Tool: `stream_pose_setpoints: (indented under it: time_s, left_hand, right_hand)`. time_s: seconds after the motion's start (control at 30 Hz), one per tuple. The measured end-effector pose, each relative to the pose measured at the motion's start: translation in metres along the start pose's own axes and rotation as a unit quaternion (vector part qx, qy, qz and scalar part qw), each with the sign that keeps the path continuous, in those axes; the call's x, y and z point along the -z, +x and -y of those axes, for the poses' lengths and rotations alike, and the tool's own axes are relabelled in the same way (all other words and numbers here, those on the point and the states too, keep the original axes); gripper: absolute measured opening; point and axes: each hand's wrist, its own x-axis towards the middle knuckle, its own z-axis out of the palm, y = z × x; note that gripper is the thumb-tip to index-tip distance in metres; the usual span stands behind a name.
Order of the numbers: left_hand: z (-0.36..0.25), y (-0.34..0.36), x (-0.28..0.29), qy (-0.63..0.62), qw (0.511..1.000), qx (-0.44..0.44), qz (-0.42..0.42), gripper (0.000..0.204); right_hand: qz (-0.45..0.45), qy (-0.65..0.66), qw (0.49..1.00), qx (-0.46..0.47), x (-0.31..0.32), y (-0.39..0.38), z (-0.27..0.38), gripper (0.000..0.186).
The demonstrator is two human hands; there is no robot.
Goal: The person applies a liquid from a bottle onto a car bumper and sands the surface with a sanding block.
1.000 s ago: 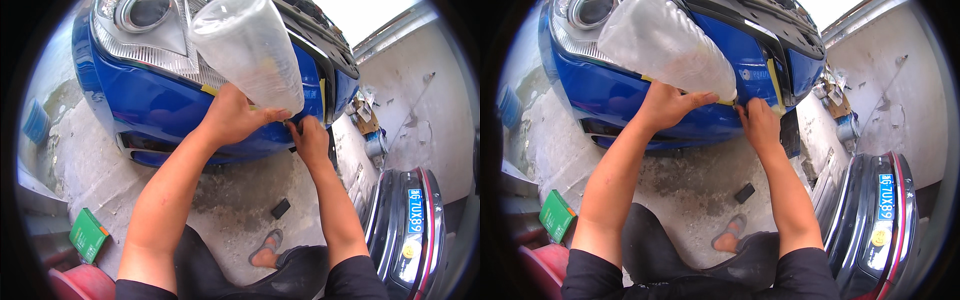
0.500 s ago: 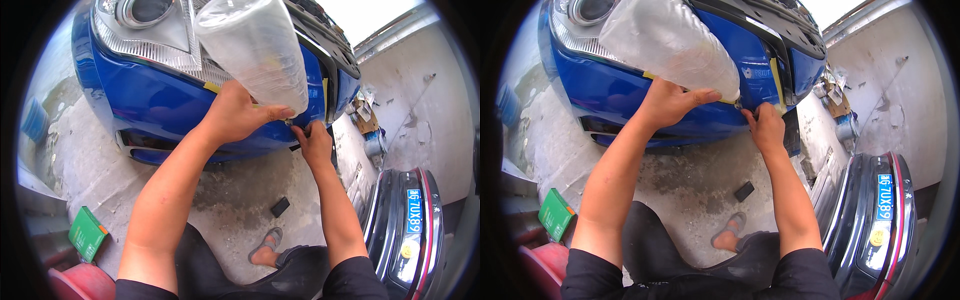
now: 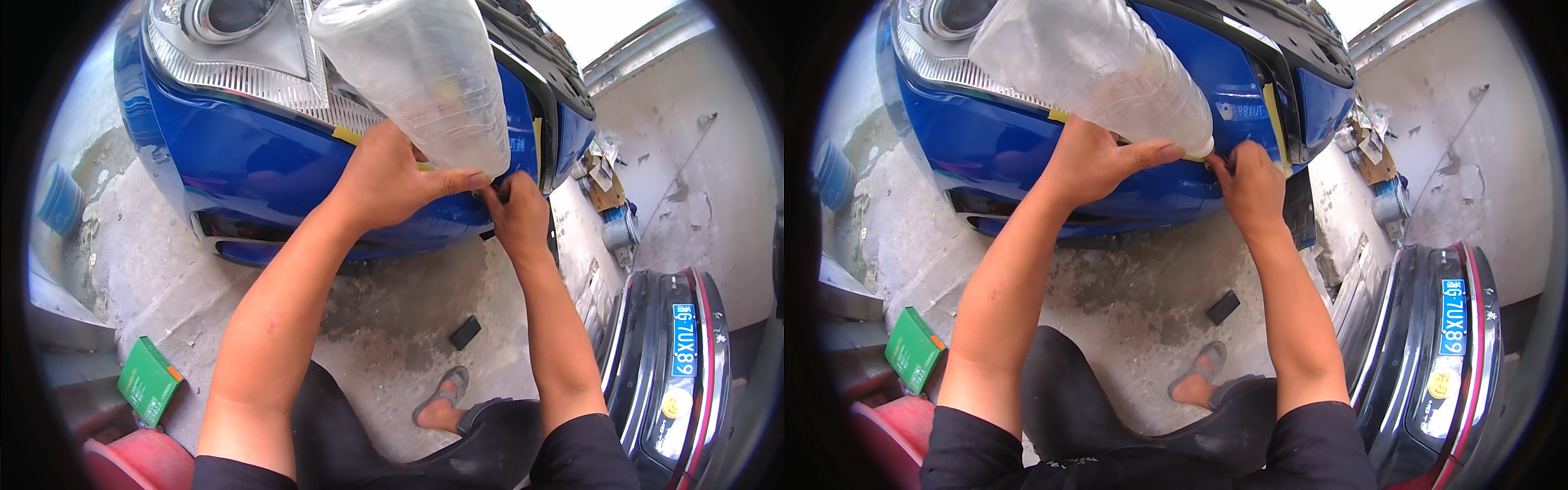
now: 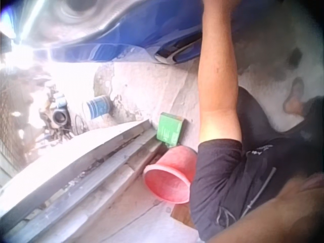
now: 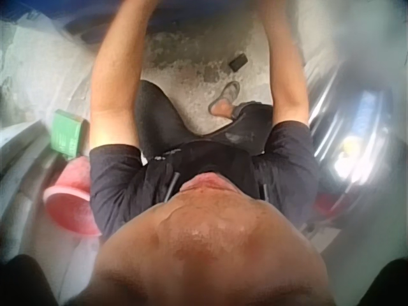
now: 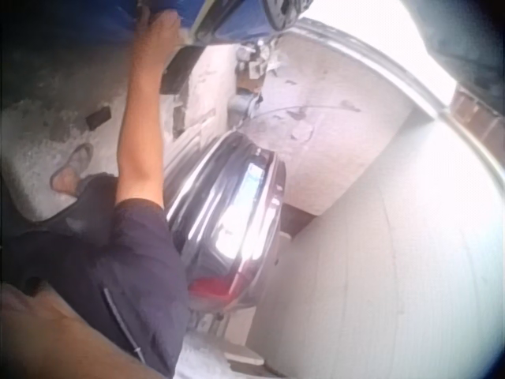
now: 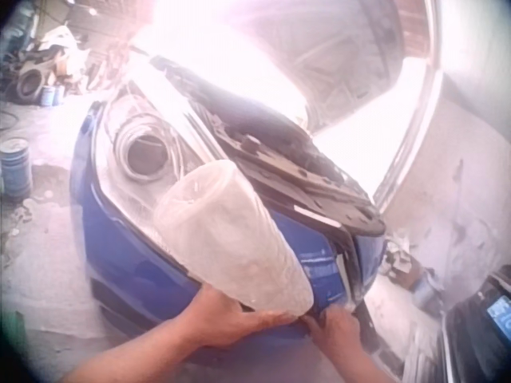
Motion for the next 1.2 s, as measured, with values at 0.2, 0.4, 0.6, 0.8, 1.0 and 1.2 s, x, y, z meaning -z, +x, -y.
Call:
stream_pose_setpoints:
  time_s: [0.2,0.4,0.6,0.8,1.0,1.2]
  left_hand:
    - [0.003,0.000,-0.005,-0.015,1.000,-0.001,-0.025,0.033]
    - [0.013,0.000,-0.009,-0.022,0.998,-0.054,-0.038,0.040]
    - [0.016,-0.003,-0.006,-0.025,0.999,0.042,-0.011,0.052]
    - [0.013,0.001,-0.005,-0.006,1.000,-0.011,0.006,0.055]
    - [-0.003,0.000,0.006,-0.070,0.993,-0.028,-0.090,0.056]
    - [0.001,-0.001,0.019,0.003,0.997,-0.044,-0.062,0.057]
  right_hand:
    - [0.000,0.015,1.000,0.019,0.005,0.008,0.000,0.033]
    - [0.021,0.025,0.999,-0.024,0.004,-0.008,-0.006,0.032]
    - [-0.041,0.077,0.996,0.036,0.018,0.039,0.013,0.032]
    - [0.028,0.031,0.998,-0.040,0.009,0.004,-0.012,0.036]
    - [-0.042,0.058,0.996,0.047,0.018,0.049,0.020,0.036]
    - [-0.037,0.032,0.997,0.055,0.014,0.024,0.008,0.033]
